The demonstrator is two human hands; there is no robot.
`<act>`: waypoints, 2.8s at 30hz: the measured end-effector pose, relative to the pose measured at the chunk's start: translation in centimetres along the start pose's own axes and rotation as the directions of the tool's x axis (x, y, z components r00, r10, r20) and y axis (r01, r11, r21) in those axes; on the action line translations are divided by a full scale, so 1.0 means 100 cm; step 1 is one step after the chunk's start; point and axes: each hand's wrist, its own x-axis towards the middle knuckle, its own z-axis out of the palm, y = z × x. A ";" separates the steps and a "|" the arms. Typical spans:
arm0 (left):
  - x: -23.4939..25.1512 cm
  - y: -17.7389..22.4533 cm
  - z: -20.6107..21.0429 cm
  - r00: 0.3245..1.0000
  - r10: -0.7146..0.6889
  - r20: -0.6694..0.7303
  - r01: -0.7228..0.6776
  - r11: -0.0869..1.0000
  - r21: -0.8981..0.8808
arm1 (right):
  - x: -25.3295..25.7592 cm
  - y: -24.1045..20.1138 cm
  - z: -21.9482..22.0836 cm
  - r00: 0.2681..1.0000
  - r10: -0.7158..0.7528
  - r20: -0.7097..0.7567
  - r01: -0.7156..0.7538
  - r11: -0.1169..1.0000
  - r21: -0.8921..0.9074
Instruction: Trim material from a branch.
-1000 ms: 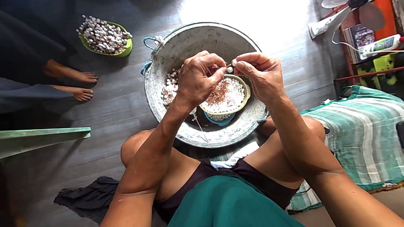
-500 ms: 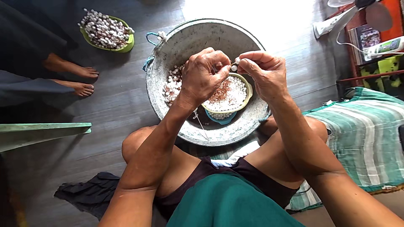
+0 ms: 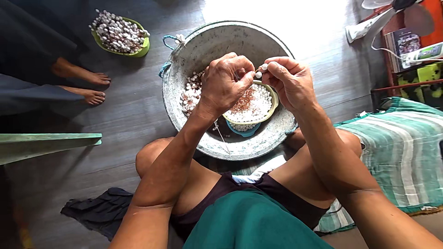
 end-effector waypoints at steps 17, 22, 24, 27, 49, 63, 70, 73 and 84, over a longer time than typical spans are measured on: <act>-0.001 0.001 0.002 1.000 -0.013 0.009 0.013 0.996 0.088 | 0.001 0.003 -0.002 0.974 -0.208 0.085 0.223 0.944 -0.245; -0.001 0.003 0.002 0.999 -0.023 0.022 0.020 0.993 0.117 | 0.000 0.003 -0.003 0.970 -0.223 0.098 0.242 0.924 -0.295; -0.001 0.003 0.002 0.999 -0.026 0.023 0.023 0.992 0.127 | 0.000 0.003 -0.003 0.969 -0.226 0.104 0.247 0.921 -0.302; -0.002 0.004 0.001 0.999 -0.031 0.029 0.026 0.989 0.145 | 0.000 0.003 -0.003 0.968 -0.227 0.106 0.249 0.913 -0.322; -0.002 0.005 0.003 0.997 -0.031 0.069 0.017 0.981 0.192 | -0.002 0.001 0.001 0.921 -0.333 0.203 0.390 0.769 -0.507; -0.003 0.003 0.008 0.998 0.013 0.067 -0.025 0.982 0.185 | -0.001 0.001 -0.002 0.917 -0.345 0.201 0.398 0.752 -0.526; -0.004 0.002 0.010 0.998 0.016 0.061 -0.028 0.979 0.202 | 0.000 0.001 -0.002 0.904 -0.369 0.218 0.425 0.713 -0.557; -0.004 0.001 0.011 0.998 0.017 0.066 -0.031 0.976 0.218 | 0.000 0.001 -0.001 0.904 -0.362 0.227 0.423 0.687 -0.591; 0.004 0.002 -0.022 0.962 -0.263 0.075 0.175 0.379 -0.908 | -0.010 -0.036 -0.004 0.928 -0.360 -0.096 0.289 0.858 -0.424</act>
